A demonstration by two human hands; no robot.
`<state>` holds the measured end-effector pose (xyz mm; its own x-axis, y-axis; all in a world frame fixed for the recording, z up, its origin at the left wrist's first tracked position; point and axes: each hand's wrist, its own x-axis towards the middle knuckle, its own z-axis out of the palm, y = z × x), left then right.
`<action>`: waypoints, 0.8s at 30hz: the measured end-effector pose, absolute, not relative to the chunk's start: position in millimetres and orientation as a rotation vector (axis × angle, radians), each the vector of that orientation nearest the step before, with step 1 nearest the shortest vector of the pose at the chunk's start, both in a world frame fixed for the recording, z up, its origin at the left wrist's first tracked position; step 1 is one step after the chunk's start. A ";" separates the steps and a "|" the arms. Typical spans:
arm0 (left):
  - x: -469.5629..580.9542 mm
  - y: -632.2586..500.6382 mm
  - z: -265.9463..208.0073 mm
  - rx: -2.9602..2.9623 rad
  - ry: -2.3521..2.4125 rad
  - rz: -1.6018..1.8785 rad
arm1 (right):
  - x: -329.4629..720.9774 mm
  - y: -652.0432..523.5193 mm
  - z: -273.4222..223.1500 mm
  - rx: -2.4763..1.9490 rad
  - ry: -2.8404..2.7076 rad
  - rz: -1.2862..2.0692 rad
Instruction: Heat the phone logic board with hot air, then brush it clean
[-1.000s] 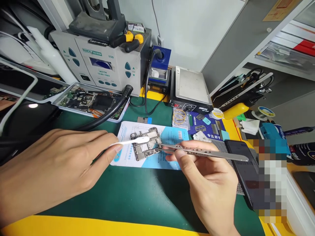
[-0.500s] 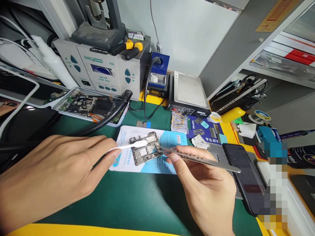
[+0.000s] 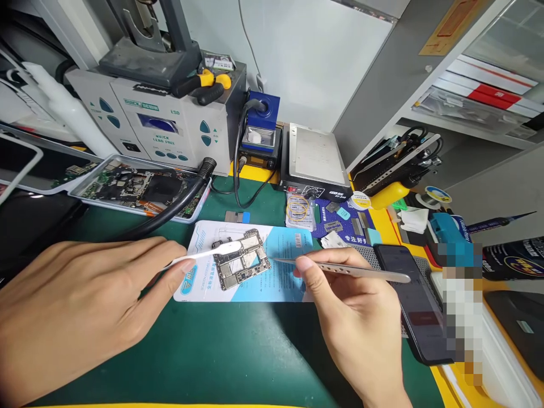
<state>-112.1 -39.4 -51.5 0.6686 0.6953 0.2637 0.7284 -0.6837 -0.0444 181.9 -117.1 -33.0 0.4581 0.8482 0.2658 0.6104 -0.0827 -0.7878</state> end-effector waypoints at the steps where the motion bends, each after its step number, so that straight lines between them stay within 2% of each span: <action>1: -112.6 -39.5 -51.3 -2.725 -1.176 -0.342 | 181.7 -117.7 -33.0 -1.782 -1.264 0.304; 11: -116.6 -38.6 -50.0 -2.707 -1.040 -0.328 | 182.6 -121.1 -33.8 -1.702 -1.432 0.278; 24: -122.7 -50.3 -58.1 -2.790 -1.108 -0.497 | 183.1 -128.0 -36.4 -1.610 -1.501 0.326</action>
<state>-122.7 -50.3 -58.1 0.6823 0.6497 0.3351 0.6821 -0.7307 0.0280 183.1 -128.0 -36.4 0.2331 0.9014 0.3648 0.6689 0.1237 -0.7330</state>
